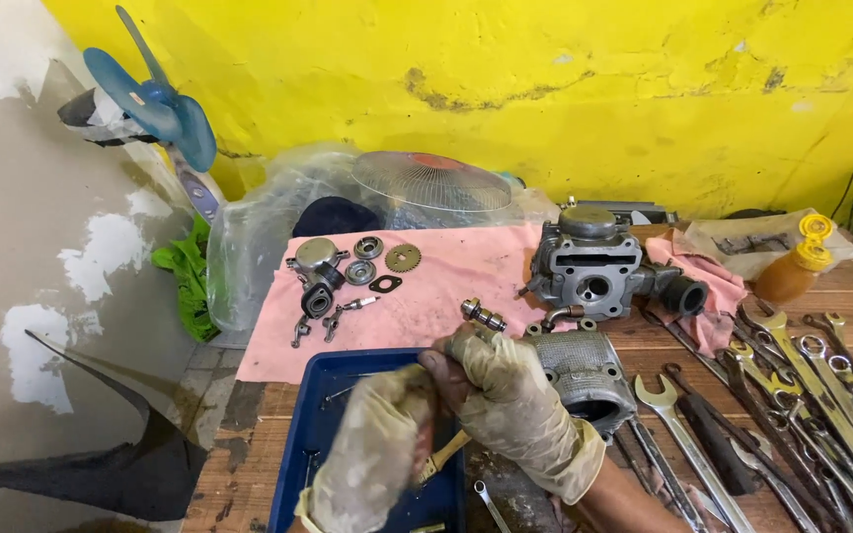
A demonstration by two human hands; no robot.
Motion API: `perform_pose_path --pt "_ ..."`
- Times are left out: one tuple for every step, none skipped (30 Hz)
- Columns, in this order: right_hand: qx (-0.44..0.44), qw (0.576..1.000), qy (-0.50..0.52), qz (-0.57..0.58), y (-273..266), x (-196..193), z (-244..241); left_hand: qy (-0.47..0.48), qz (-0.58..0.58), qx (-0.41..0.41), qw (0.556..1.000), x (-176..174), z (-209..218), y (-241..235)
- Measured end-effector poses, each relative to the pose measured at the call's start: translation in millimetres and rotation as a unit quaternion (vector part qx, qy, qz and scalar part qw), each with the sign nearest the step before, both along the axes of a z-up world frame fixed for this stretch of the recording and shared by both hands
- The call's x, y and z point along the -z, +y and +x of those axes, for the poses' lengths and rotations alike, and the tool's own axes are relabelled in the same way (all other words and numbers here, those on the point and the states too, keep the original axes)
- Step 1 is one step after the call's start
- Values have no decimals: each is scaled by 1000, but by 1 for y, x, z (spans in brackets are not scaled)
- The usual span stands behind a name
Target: Cleaning small engine components like pins and bolts with a cloth and a small brush, then organizing them in a tray.
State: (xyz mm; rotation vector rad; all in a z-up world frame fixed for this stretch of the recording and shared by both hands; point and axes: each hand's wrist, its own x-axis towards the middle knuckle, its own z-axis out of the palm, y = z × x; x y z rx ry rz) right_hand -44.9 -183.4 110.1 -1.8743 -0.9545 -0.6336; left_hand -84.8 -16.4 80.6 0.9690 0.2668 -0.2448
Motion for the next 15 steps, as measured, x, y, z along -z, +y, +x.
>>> perform_pose_path --pt "22 999 27 -20 -1 -1 -2 -31 89 3 996 -2 -2 0" --pt "45 997 54 -42 -3 -3 -4 -61 175 6 983 -4 -3 -2" --pt "46 997 54 -42 -3 -5 -5 -62 174 6 983 -8 -6 -3" --pt "45 997 53 -25 -3 -7 -5 -107 302 11 947 -13 -7 -6" --pt "43 998 52 -7 -4 -9 -6 -150 423 15 893 -18 -9 -8" --pt "44 998 53 -8 -4 -7 -7 -150 423 16 894 -21 -10 -11" --pt "53 996 70 -14 -5 -5 -7 -190 535 18 823 -24 -11 -13" --pt "62 994 88 -19 -5 -4 -8 -225 639 20 735 -27 -12 -15" --pt "62 994 88 -19 -5 -3 -9 -225 639 20 735 -29 -12 -20" --pt "78 993 85 -30 -4 -2 -10 -123 516 16 847 -30 -11 -24" --pt "93 991 82 -41 -4 -2 -11 -16 373 8 928 -32 -10 -28" --pt "92 992 82 -40 -3 1 -10 -15 374 7 927 -26 -9 -29" --pt "91 989 107 -41 -3 4 -9 14 182 -31 983 -20 -8 -29" --pt "90 986 131 -42 -3 7 -7 42 -19 -68 997 -15 -7 -30" --pt "89 986 132 -42 -2 6 -8 42 -19 -68 997 -15 -8 -28"
